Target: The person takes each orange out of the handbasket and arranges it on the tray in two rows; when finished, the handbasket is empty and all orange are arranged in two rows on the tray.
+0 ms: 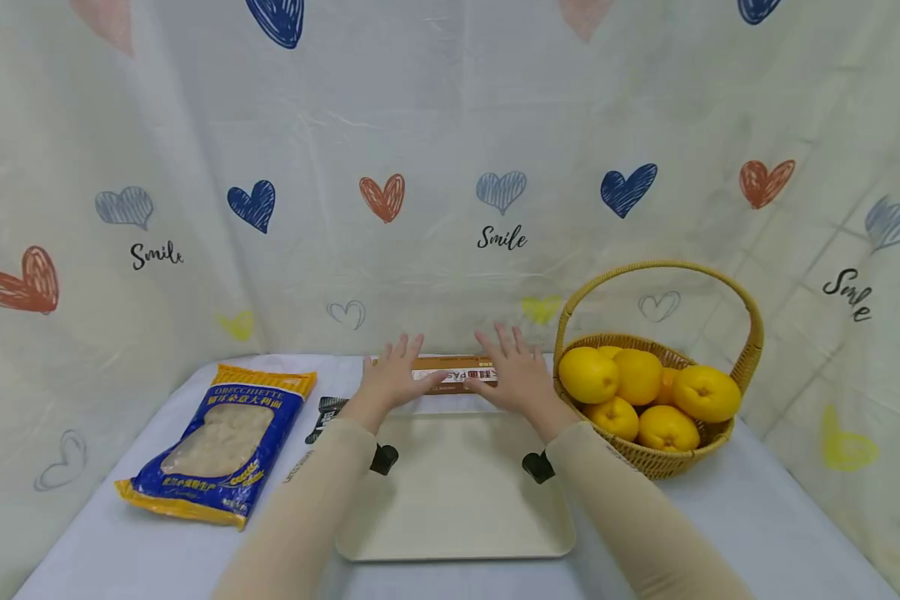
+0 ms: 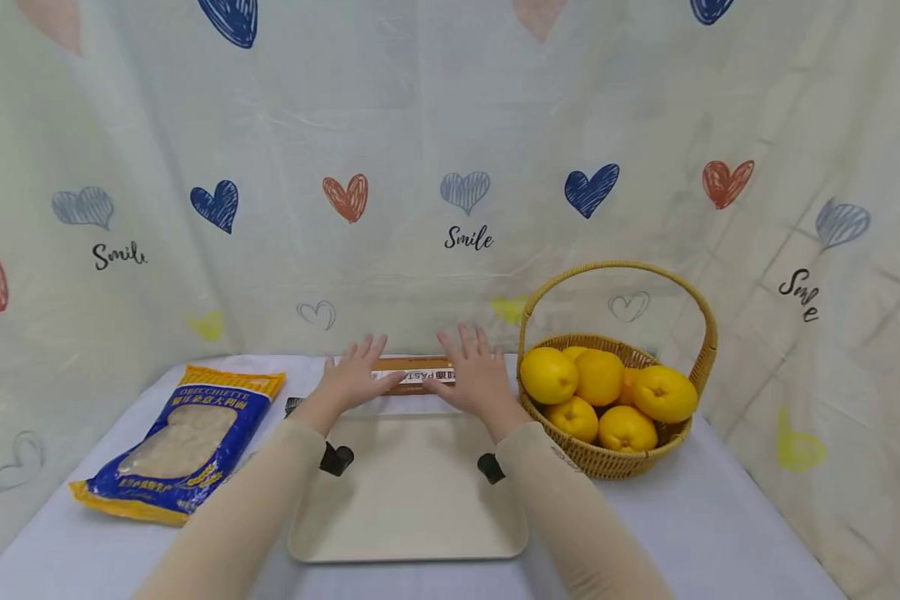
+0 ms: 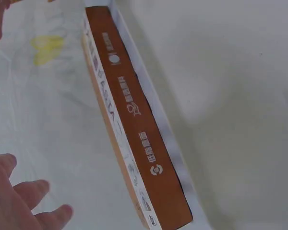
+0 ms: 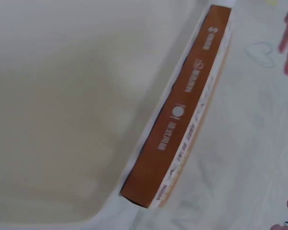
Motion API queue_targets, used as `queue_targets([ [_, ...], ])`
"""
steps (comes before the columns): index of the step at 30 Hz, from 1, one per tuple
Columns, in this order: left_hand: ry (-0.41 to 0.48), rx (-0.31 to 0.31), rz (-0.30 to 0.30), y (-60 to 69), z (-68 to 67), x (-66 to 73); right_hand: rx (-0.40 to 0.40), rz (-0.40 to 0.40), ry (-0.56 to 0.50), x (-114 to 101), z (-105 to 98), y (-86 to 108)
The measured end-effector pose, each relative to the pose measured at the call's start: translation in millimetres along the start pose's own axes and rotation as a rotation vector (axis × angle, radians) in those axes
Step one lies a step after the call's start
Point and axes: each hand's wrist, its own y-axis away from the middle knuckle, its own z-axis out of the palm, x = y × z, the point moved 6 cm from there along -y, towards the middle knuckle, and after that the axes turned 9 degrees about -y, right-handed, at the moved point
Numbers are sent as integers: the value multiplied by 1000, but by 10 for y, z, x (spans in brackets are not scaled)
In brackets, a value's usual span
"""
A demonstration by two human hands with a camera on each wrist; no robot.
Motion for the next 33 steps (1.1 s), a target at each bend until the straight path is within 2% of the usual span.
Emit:
queue_targets([
  [3, 107, -17, 41, 113, -21, -2, 66, -35, -8, -30, -140, 136],
  [8, 235, -9, 98, 383, -63, -105, 205, -76, -48, -13, -394, 347],
  [12, 359, 1, 90, 678, -46, -237, 320, -121, -69, 63, -581, 515],
  [15, 437, -8, 73, 908, 25, -342, 363, -133, -101, 178, -699, 632],
  [19, 494, -103, 52, 1161, 203, -431, 401, -87, -177, 429, -838, 778],
  [22, 501, -168, 43, 1314, 335, -470, 441, -48, -230, 571, -921, 869],
  [24, 489, -173, 40, 1399, 401, -505, 481, -55, -251, 614, -945, 918],
  [29, 395, -170, -11, 1570, 529, -619, 578, -111, -253, 628, -920, 953],
  [31, 372, -178, -23, 1615, 558, -648, 582, -98, -243, 643, -905, 943],
  [33, 368, -181, -21, 1651, 570, -659, 561, -49, -235, 683, -885, 924],
])
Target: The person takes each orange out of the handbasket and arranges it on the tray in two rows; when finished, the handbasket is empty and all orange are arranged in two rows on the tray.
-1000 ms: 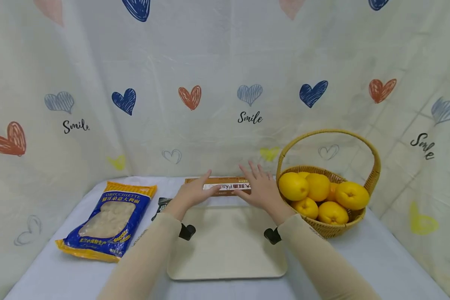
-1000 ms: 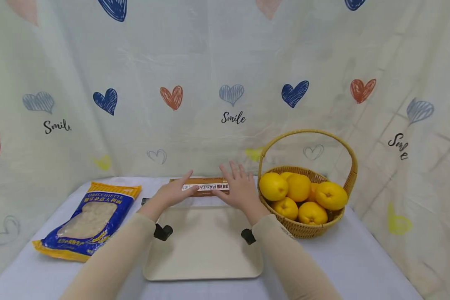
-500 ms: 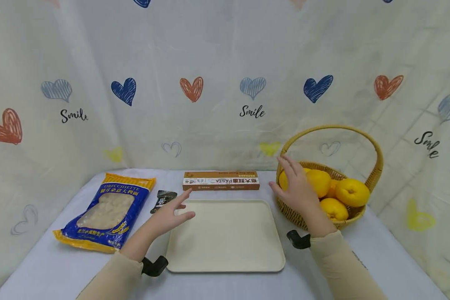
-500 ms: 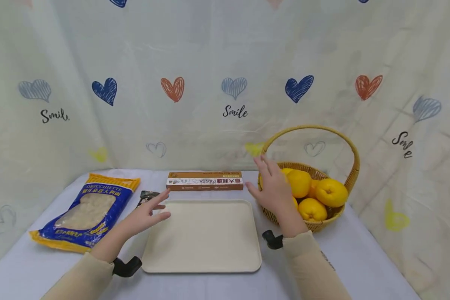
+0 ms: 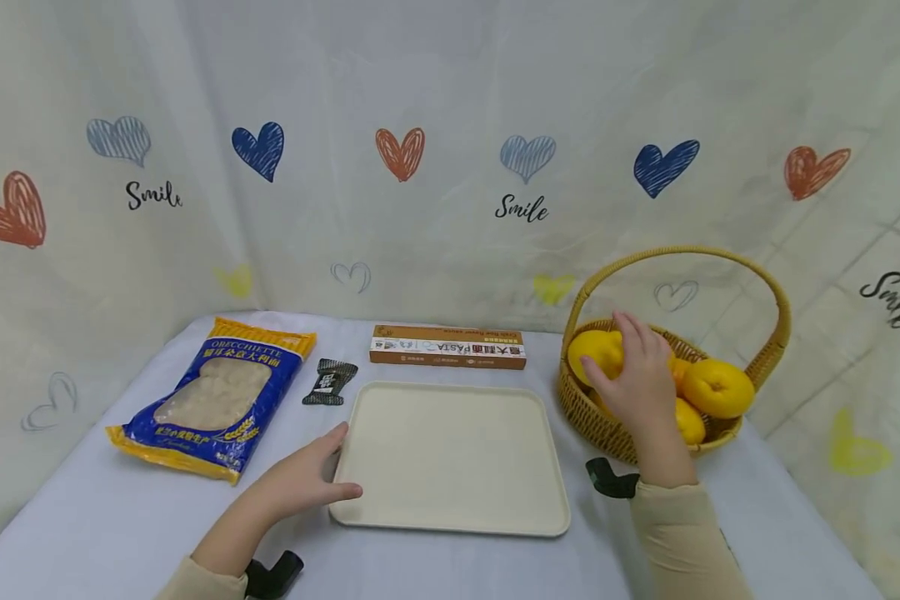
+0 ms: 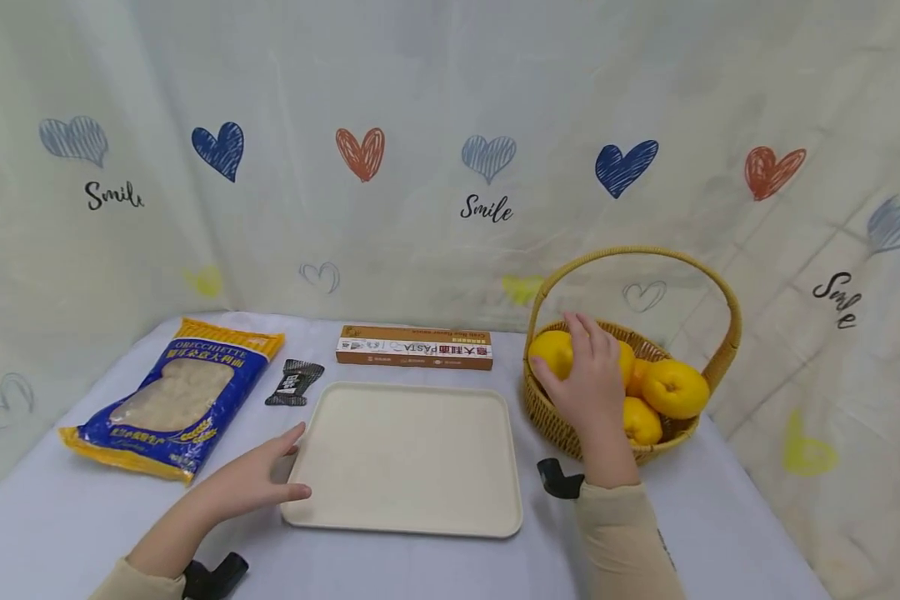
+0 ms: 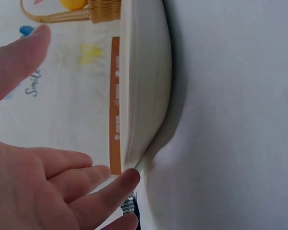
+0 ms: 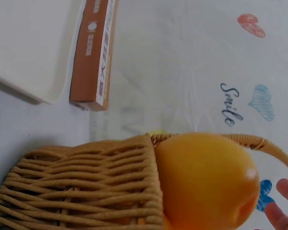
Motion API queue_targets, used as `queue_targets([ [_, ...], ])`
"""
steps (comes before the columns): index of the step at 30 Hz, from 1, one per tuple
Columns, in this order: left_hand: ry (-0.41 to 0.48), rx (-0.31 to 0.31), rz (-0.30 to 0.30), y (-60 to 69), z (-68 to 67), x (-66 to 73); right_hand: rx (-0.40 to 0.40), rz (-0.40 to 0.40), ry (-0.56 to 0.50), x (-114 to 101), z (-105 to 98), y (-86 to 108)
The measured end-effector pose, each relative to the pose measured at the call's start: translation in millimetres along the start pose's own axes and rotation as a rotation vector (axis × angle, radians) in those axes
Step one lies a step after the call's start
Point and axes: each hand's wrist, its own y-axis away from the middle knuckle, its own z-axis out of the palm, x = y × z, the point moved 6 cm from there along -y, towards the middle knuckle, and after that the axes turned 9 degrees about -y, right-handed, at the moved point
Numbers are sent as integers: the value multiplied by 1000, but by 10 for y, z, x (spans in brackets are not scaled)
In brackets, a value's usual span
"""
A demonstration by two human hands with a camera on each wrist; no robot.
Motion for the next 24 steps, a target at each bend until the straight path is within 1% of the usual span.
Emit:
queue_targets([
  [5, 4, -38, -14, 50, 43, -1, -92, 163, 44, 161, 54, 53],
  [8, 16, -61, -6, 100, 79, -9, -150, 216, 50, 213, 106, 96],
  [11, 24, -69, 15, 135, 98, -25, -190, 258, 62, 250, 158, 108],
  [14, 30, -68, 28, 129, 96, -48, -216, 292, 81, 278, 207, 81],
  [17, 26, -67, 29, 107, 90, -73, -242, 315, 97, 297, 253, 50],
  [21, 13, -83, 23, 111, 115, -100, -272, 355, 107, 324, 292, 72],
  [24, 13, -96, 12, 132, 147, -118, -266, 376, 100, 338, 308, 107],
])
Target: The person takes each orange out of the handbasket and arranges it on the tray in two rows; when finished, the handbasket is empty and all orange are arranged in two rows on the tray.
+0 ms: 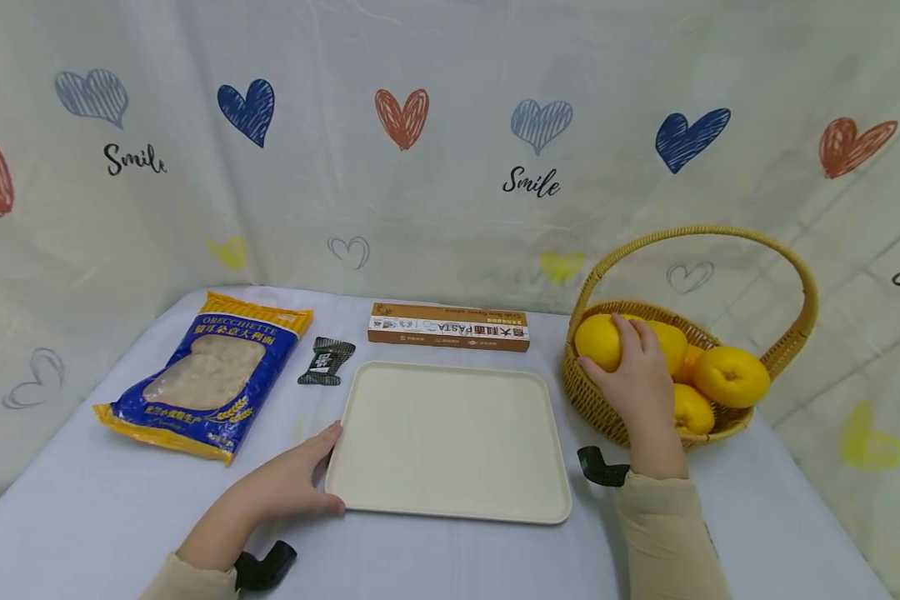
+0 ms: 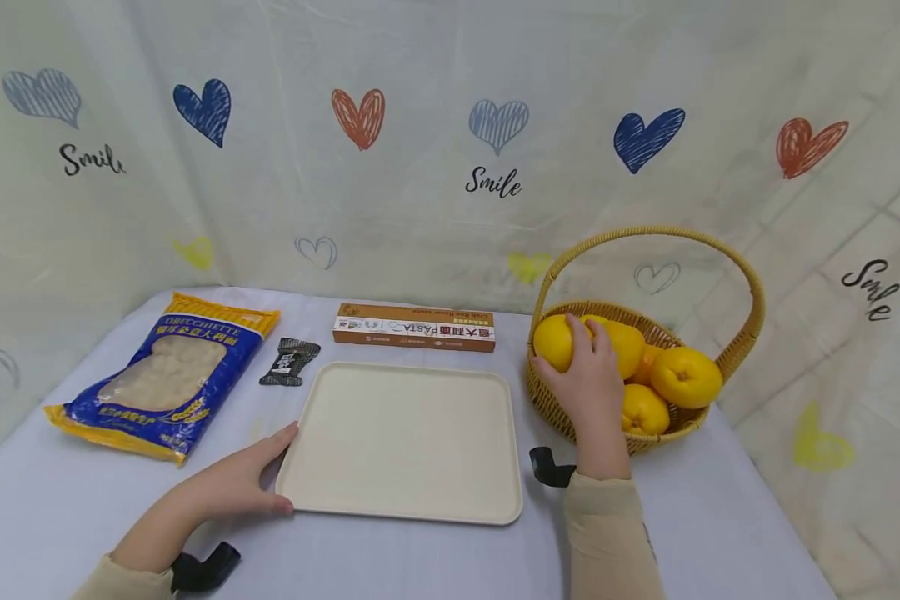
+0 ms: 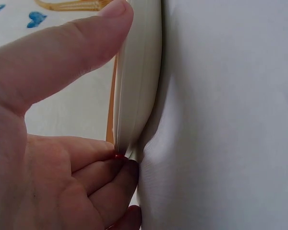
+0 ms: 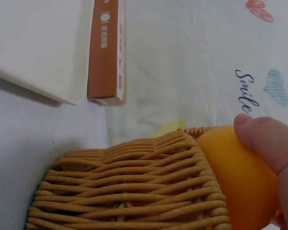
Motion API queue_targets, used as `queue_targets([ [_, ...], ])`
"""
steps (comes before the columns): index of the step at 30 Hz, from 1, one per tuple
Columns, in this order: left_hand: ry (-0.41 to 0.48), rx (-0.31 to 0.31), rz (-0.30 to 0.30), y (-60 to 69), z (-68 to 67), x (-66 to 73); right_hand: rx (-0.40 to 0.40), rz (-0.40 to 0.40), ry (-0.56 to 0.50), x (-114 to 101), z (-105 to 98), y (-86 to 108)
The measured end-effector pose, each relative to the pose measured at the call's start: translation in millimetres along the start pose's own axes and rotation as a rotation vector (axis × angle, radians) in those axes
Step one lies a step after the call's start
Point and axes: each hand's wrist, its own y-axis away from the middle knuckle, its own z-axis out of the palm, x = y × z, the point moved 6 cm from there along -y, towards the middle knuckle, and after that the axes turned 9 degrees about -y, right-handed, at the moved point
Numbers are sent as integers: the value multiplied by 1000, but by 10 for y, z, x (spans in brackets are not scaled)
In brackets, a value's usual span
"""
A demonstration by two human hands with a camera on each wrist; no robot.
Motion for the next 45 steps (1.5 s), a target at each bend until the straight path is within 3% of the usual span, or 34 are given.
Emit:
queue_targets([
  [4, -2, 5, -6, 34, -10, -14, 56, 29, -97, -1, -39, 22],
  [10, -5, 20, -11, 29, -47, -29, 164, 70, -336, -67, -237, 39],
  [19, -8, 21, -12, 0, -58, -35, 291, -53, -536, -191, -341, 77],
  [24, -6, 22, -10, -7, -51, -29, 258, -61, -675, -276, -284, 115],
  [30, 10, 20, -1, -17, -15, -34, 185, -43, -727, -338, -190, 150],
  [33, 22, 18, -5, -15, 10, -42, 147, -95, -731, -383, -142, 171],
  [40, 8, 18, -18, -17, 9, -41, 48, -172, -586, -548, -91, 198],
  [45, -1, 18, -23, -28, -3, -23, 33, -211, -528, -597, -43, 194],
])
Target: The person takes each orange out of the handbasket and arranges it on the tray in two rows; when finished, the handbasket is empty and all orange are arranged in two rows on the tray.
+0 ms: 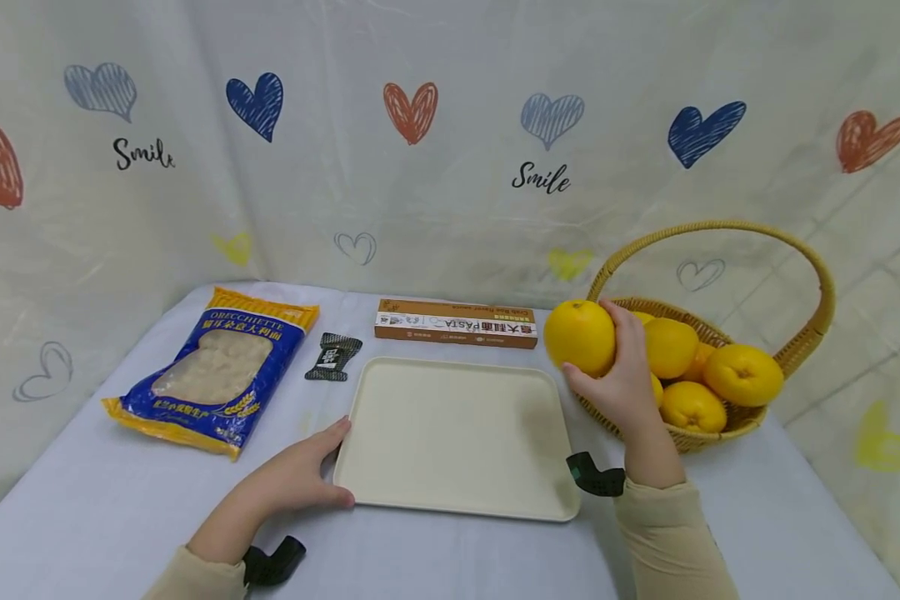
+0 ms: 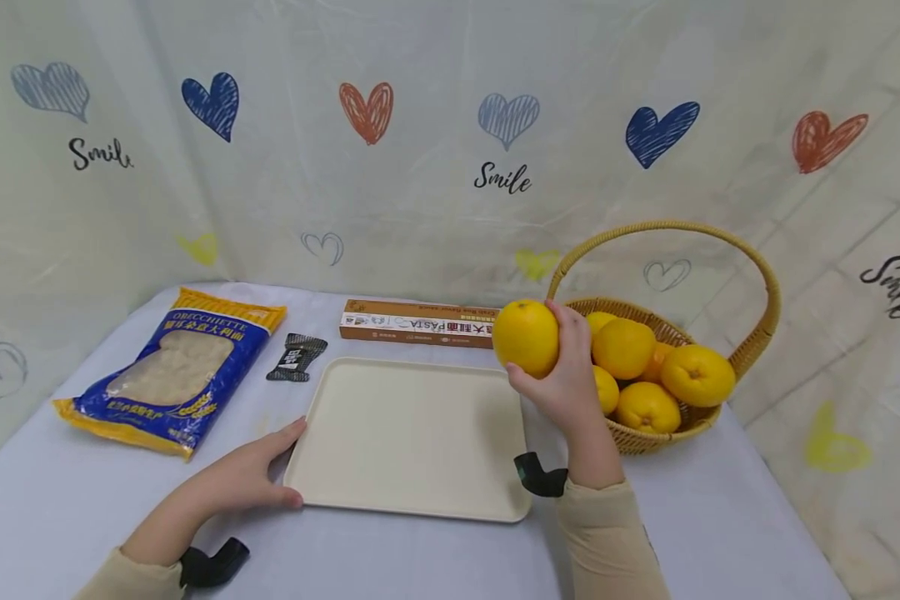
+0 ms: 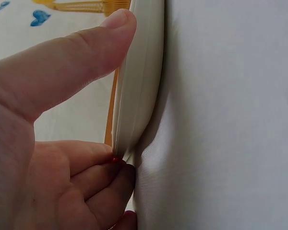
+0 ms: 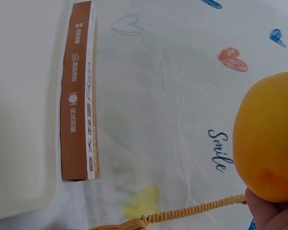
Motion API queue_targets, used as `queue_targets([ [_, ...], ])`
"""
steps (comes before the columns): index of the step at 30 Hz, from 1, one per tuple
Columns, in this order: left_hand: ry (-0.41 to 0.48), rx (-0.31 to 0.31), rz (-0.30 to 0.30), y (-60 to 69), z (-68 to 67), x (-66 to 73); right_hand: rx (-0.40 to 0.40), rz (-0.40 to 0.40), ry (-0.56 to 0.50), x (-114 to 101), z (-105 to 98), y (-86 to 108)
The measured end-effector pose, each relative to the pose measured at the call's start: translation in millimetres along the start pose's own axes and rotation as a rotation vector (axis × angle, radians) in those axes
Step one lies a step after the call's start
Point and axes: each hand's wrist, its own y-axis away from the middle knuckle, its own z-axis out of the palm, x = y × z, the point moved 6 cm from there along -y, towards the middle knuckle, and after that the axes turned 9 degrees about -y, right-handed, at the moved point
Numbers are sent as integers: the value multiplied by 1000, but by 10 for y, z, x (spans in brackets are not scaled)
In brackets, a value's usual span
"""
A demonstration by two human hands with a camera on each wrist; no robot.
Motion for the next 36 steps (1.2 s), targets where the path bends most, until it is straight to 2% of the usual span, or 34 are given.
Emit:
queue_targets([
  [5, 4, 0, 0, 0, -15, -4, -33, 51, -77, 30, 98, 19],
  [9, 5, -3, 5, -8, -15, -13, -77, 92, -100, 53, 189, 39],
  [18, 12, 2, 15, -8, 2, -28, -169, 41, -149, 80, 476, 71],
  [21, 31, -3, 3, -3, 27, -23, -242, 41, -185, 90, 664, 64],
  [25, 34, -1, -18, 1, 48, -39, -336, 60, -182, 52, 1012, 13],
  [31, 13, 4, -20, -12, 37, -50, -428, 37, -203, -49, 1552, -70],
  [36, 5, -9, -22, -21, 18, -30, -511, 107, -253, -27, 1912, -70],
])
